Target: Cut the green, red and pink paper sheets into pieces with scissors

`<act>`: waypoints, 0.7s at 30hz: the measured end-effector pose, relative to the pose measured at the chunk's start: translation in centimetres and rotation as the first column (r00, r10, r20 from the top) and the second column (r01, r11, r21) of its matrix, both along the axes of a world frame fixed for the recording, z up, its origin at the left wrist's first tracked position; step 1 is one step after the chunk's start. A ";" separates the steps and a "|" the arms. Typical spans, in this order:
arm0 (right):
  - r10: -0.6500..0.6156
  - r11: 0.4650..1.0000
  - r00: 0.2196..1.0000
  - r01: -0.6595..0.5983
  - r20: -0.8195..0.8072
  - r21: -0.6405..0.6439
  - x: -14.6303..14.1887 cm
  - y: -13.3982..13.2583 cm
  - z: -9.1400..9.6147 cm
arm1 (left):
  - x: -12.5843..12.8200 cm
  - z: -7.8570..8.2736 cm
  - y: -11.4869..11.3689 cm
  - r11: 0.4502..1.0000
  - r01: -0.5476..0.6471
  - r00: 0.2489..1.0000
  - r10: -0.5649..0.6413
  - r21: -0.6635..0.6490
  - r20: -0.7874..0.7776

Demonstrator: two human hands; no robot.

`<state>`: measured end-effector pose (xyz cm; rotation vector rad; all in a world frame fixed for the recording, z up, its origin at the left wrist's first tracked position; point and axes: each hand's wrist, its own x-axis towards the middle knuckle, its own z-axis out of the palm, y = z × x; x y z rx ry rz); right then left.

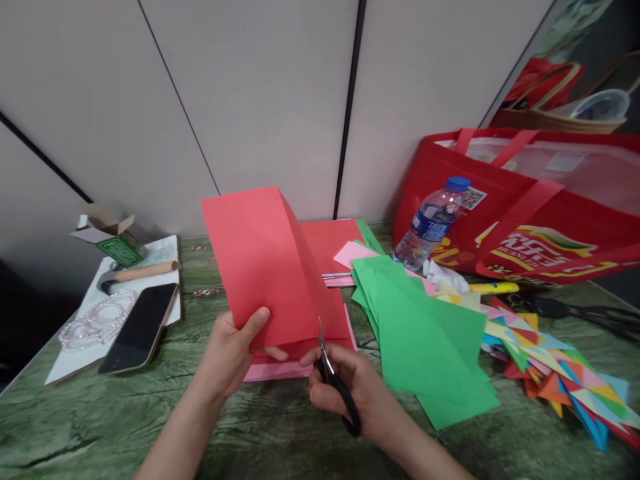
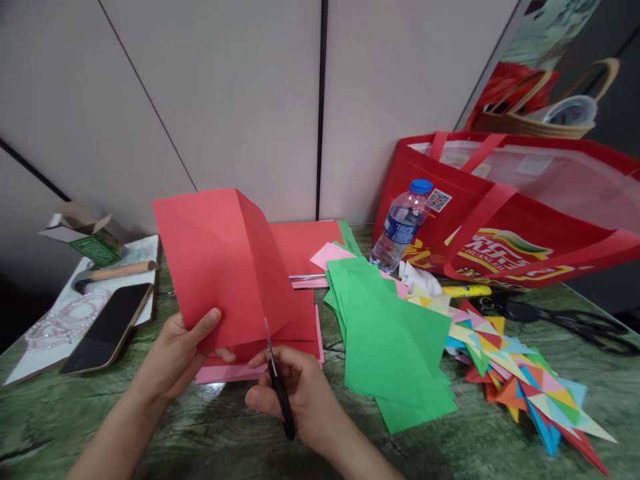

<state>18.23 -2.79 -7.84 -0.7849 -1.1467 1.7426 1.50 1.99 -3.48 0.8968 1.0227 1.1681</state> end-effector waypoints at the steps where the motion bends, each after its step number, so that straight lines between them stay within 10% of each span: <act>1: -0.004 1.000 1.000 0.004 -0.001 -0.002 0.0 0.0 0.0 | 0.0 0.0 0.0 1.000 -0.001 1.000 0.001 -0.001 0.001; 21: -0.018 1.000 1.000 0.018 0.003 -0.024 -0.1 0.0 0.3 | 0.0 -0.3 -0.1 1.000 0.007 1.000 -0.007 -0.023 -0.008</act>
